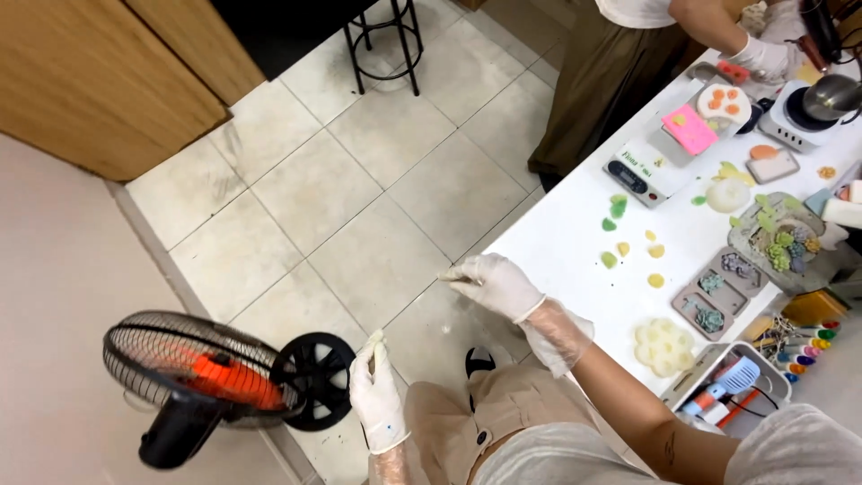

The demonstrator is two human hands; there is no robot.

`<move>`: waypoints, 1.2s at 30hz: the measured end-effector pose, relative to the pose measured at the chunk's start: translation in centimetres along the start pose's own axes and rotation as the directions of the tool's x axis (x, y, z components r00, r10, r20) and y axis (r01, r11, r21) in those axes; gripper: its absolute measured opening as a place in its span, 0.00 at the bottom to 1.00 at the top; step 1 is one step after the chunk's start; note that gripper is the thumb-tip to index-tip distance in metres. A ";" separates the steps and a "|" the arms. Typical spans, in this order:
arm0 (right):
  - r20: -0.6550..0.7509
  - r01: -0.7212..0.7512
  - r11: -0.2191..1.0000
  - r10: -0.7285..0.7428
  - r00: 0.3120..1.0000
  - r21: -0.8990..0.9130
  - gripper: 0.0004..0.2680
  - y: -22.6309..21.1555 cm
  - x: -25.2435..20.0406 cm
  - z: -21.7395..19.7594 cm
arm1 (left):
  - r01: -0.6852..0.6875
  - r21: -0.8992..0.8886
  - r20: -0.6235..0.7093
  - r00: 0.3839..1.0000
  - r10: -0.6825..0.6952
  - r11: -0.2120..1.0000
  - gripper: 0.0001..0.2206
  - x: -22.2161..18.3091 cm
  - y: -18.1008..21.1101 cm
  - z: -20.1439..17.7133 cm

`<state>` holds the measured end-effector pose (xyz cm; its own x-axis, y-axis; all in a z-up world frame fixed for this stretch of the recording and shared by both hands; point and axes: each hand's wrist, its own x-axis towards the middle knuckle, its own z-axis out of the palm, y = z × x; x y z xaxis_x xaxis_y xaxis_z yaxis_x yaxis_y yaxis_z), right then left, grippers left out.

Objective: Picking up small wax flower candle decorations from a storage shelf and arranging them on a workspace.

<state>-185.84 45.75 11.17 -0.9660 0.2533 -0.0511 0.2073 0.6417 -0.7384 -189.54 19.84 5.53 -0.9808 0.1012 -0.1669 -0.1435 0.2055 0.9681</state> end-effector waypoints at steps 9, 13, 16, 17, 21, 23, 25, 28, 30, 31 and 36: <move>-0.069 -0.155 0.987 0.152 0.986 -0.046 0.08 5.2 8.0 0.0 | 0.087 -0.154 0.174 0.983 -0.060 0.984 0.11 17.3 -3.2 5.6; -0.183 -0.329 0.944 0.320 0.930 -0.015 0.09 5.0 13.1 -0.4 | 0.035 -0.121 0.294 0.956 0.002 0.992 0.11 27.3 -2.4 7.5; -0.259 -0.423 0.904 0.423 0.868 0.060 0.10 2.1 18.6 -1.2 | 0.045 -0.121 0.385 0.923 0.005 0.992 0.11 35.1 0.2 8.6; -0.275 -0.435 0.898 0.437 0.856 0.072 0.10 1.3 20.5 -1.2 | 0.041 -0.114 0.407 0.913 0.010 0.993 0.11 37.1 2.0 8.6; -0.336 -0.395 0.912 0.341 0.878 -0.107 0.09 -1.3 27.9 -1.2 | -0.012 -0.091 0.494 0.868 0.055 0.996 0.12 45.3 7.5 8.7; -0.339 -0.406 0.898 0.333 0.880 -0.171 0.09 -1.8 30.0 -0.8 | 0.001 -0.053 0.527 0.849 0.027 0.999 0.12 48.0 8.2 8.6; -0.338 -0.429 0.884 0.352 0.873 -0.187 0.09 -1.7 31.7 -0.2 | 0.012 -0.063 0.524 0.851 0.022 0.998 0.13 50.3 8.1 8.6; -0.399 -0.438 0.884 0.347 0.849 -0.163 0.08 0.1 33.0 0.9 | -0.026 -0.105 0.551 0.830 0.080 0.994 0.13 53.3 4.6 8.8; -0.410 -0.444 0.875 0.339 0.846 -0.192 0.08 -0.1 34.0 0.3 | 0.011 -0.055 0.562 0.827 0.022 0.998 0.13 54.5 4.2 9.2; -0.414 -0.440 0.870 0.324 0.851 -0.223 0.08 -0.2 34.2 0.0 | 0.045 -0.003 0.559 0.829 -0.035 0.999 0.13 54.8 3.9 9.3; -0.422 -0.476 0.853 0.359 0.833 -0.215 0.08 0.3 37.1 -0.9 | 0.100 0.016 0.563 0.821 -0.092 0.995 0.13 56.7 5.1 11.3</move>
<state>-221.50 56.01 9.61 -0.6649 0.7466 -0.0236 0.6699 0.5820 -0.4610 -244.44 37.62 -1.10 -0.7177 0.6125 -0.3313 -0.2391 0.2300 0.9434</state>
